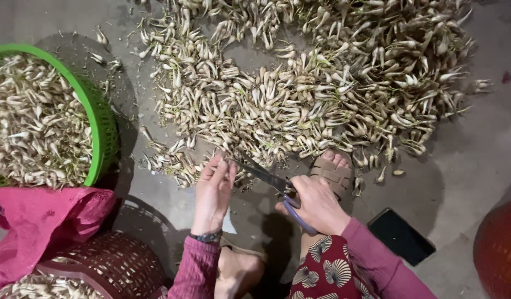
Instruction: Trimming the ends of harvested crop bulbs using scissors and placing them into a basket.
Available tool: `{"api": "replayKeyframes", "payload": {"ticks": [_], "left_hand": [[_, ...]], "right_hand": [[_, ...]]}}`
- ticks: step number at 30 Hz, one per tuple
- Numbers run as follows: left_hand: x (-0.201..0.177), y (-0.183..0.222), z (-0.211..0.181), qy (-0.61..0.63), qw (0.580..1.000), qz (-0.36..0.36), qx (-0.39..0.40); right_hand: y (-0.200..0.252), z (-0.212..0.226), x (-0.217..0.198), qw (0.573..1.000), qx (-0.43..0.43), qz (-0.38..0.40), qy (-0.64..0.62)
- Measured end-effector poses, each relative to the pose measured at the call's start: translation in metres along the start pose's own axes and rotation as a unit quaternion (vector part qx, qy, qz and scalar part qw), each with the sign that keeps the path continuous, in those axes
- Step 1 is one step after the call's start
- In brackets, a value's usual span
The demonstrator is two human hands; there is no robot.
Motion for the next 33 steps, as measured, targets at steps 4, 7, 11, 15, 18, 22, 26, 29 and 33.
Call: {"api": "replayKeyframes", "payload": {"ticks": [4, 7, 11, 15, 18, 22, 26, 29, 33], "left_hand": [[0.016, 0.017, 0.012, -0.039, 0.999, 0.009, -0.018], [0.003, 0.011, 0.022, -0.076, 0.997, 0.008, -0.030], [-0.002, 0.005, 0.025, -0.086, 0.996, 0.010, -0.039], [0.011, -0.007, 0.030, -0.080, 0.994, 0.046, -0.058], [0.023, -0.036, 0.042, -0.133, 0.988, 0.066, -0.047], [0.090, -0.073, 0.029, -0.439, 0.867, 0.136, 0.195], [0.103, -0.110, 0.068, -0.782, 0.510, 0.188, 0.305], [0.086, -0.097, 0.050, -0.823, 0.473, 0.153, 0.276], [0.041, -0.084, 0.021, -0.824, 0.491, 0.176, 0.221]], "right_hand": [[-0.002, 0.007, -0.006, 0.999, -0.024, -0.030, 0.025], [-0.003, 0.011, -0.012, 0.998, -0.039, -0.051, 0.021], [-0.001, 0.009, -0.007, 0.997, -0.047, -0.052, 0.022], [0.004, -0.007, -0.012, 0.995, 0.017, -0.089, -0.034], [0.006, -0.025, -0.017, 0.988, 0.045, -0.134, -0.055], [0.013, -0.061, -0.016, 0.976, 0.122, -0.171, -0.055], [0.024, -0.073, -0.034, 0.959, 0.201, -0.148, -0.133], [0.033, -0.083, -0.041, 0.949, 0.239, -0.152, -0.140], [0.034, -0.091, -0.038, 0.949, 0.225, -0.172, -0.138]]}}
Point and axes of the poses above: each hand's wrist, its own y-axis away from the middle knuckle, its own x-axis out of the palm, z = x × y, the point moved 9 cm from there along -y, towards the middle knuckle, and after that the axes turned 10 degrees about y, right-handed, at the moved point
